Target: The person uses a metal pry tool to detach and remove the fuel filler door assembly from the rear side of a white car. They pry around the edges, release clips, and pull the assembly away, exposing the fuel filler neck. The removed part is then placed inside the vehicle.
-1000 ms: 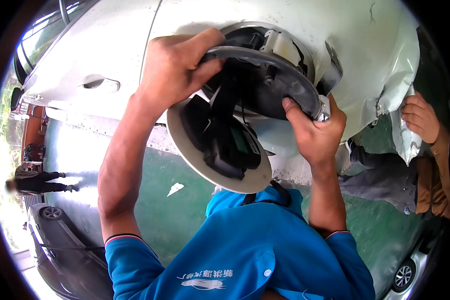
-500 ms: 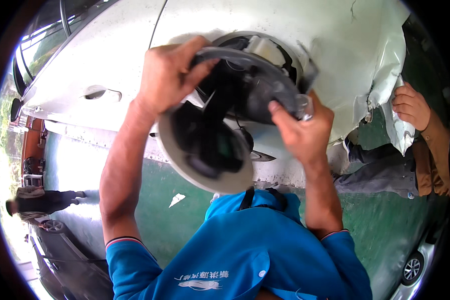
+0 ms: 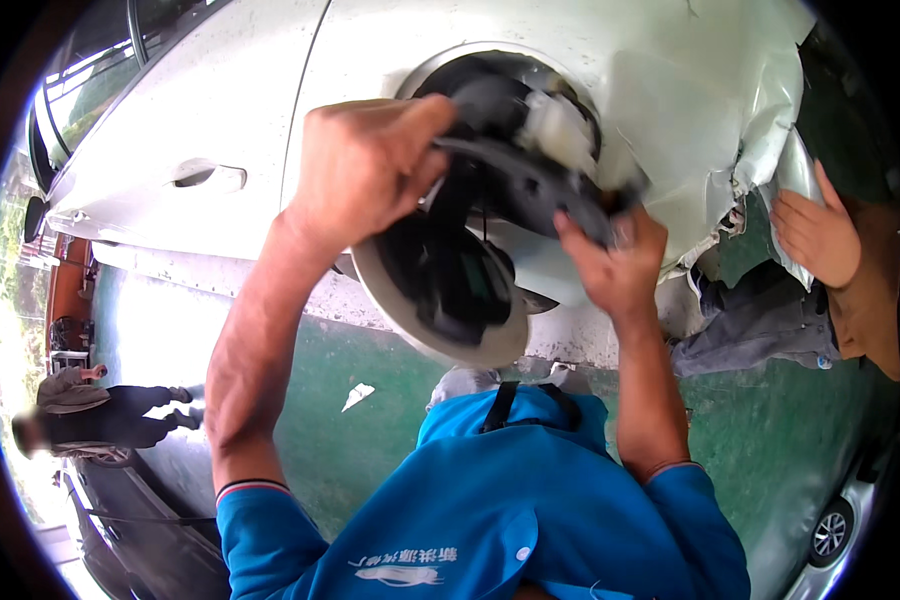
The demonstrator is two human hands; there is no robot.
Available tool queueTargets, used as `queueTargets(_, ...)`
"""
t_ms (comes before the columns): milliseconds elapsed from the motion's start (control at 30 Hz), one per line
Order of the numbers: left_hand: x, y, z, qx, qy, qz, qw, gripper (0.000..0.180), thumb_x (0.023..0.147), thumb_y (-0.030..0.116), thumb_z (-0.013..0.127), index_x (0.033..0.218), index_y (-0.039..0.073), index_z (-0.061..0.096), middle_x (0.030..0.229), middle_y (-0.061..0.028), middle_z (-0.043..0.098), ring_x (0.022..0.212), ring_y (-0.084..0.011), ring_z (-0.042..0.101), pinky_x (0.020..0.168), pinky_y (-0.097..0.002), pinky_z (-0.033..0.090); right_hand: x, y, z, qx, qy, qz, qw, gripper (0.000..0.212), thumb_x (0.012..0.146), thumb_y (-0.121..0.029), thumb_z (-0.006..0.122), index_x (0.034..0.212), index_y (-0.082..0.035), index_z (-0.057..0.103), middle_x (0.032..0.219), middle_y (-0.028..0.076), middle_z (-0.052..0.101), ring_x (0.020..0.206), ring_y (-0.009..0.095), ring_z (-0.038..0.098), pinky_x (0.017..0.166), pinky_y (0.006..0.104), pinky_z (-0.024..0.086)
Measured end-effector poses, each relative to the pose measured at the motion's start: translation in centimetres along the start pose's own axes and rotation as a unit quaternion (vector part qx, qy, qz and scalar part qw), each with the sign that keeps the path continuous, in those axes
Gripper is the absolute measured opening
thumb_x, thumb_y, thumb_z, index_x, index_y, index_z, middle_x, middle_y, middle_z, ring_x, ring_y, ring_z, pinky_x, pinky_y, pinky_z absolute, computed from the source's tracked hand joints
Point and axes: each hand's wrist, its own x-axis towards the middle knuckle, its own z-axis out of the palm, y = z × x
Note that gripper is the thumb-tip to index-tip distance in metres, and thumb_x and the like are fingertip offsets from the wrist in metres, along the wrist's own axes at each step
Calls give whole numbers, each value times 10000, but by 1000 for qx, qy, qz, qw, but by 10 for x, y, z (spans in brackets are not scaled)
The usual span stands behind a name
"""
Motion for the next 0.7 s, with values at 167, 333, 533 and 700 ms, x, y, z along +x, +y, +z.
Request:
queueTargets(167, -2, -14, -8, 12, -25, -22, 999, 272, 781, 114, 774, 1036, 83, 685, 631, -83, 613, 559, -259, 624, 547, -366, 483, -3, -20, 8, 9, -11, 90, 996, 209, 759, -61, 797, 863, -13, 623, 648, 106, 645, 544, 213, 645, 552, 300, 508)
queueTargets(333, 10, -18, -11, -45, -75, -92, 992, 286, 799, 159, 803, 1041, 63, 684, 622, -86, 596, 554, -237, 594, 579, -348, 488, -3, -30, 6, -41, 3, 69, 997, 193, 774, -82, 792, 884, -40, 639, 669, 121, 647, 564, 267, 651, 554, 337, 517)
queueTargets(533, 0, -16, -26, -167, -161, -258, 938, 178, 847, 115, 763, 955, -5, 686, 659, -151, 587, 579, -243, 518, 610, -370, 459, 1, -39, 7, -72, 4, 11, 997, 216, 807, -101, 796, 868, -18, 607, 665, 136, 612, 551, 304, 623, 538, 353, 504)
queueTargets(700, 2, -23, -28, -199, -173, -287, 921, 187, 856, 116, 778, 898, -28, 667, 638, -118, 531, 591, -167, 438, 589, -353, 434, 17, -42, 9, -90, -51, 0, 995, 152, 816, -49, 751, 914, -47, 635, 753, 137, 658, 630, 318, 661, 566, 352, 520)
